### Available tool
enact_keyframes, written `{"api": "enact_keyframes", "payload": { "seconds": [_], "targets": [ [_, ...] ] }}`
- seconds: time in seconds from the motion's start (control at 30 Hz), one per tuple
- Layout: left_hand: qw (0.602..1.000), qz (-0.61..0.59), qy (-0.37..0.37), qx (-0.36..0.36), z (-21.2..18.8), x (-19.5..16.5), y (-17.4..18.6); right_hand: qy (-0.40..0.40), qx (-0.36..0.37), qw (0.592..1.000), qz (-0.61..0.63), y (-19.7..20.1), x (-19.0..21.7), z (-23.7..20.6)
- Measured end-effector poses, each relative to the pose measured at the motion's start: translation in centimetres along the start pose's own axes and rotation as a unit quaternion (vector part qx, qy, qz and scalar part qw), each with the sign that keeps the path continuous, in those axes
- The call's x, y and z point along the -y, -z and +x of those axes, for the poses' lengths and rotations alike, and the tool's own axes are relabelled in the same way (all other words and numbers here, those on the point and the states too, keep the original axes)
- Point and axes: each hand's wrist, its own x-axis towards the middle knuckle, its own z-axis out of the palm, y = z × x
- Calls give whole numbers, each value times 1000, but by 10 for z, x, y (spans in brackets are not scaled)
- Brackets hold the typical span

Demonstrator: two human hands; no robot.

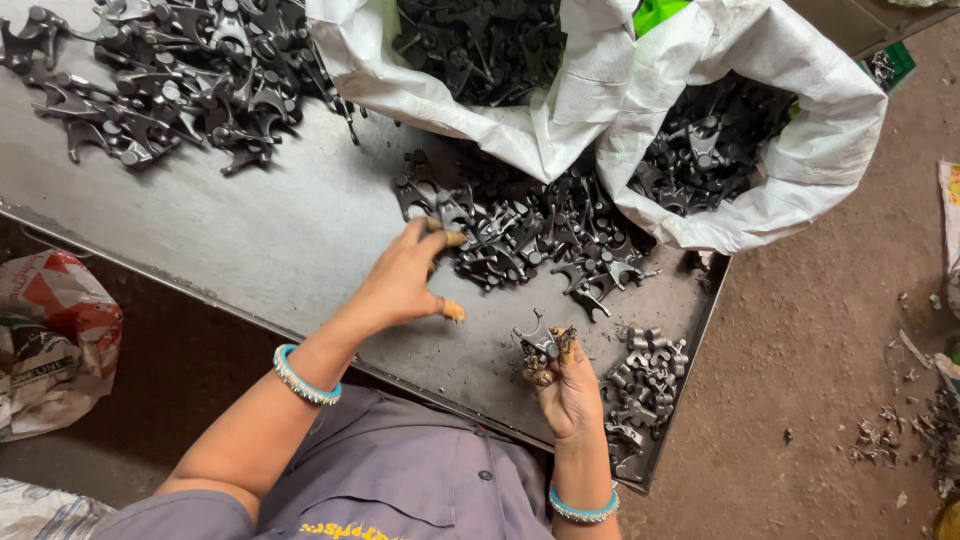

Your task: The person sorts small dark metal castings on a metal table, picking up individual parts by hand, turning them over, and placing them into separate piles and into white woven sacks. They repeatedly gather parts from the table surface and move rejected pieces aside while working through the pile.

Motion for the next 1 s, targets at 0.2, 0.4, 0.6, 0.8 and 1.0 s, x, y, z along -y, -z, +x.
{"api": "enact_keyframes", "payload": {
  "seconds": [0.2,0.4,0.6,0.8,1.0],
  "targets": [
    [987,-3,-62,-145,-34,-15,-28,31,-24,998,-58,-3,4,1],
    [804,-544,241,-5,-40,-11,-75,227,55,918,-320,-60,3,-6],
    [700,-660,270,-45,-38,6,-63,468,47,634,-614,-135,10,-2],
    [959,-206,174,-81,-33,5,-10,411,17,608,-679,-151,1,25],
    [984,-48,167,-43,-26,4,0,200,22,808,-554,-86,8,0]
  ]
}}
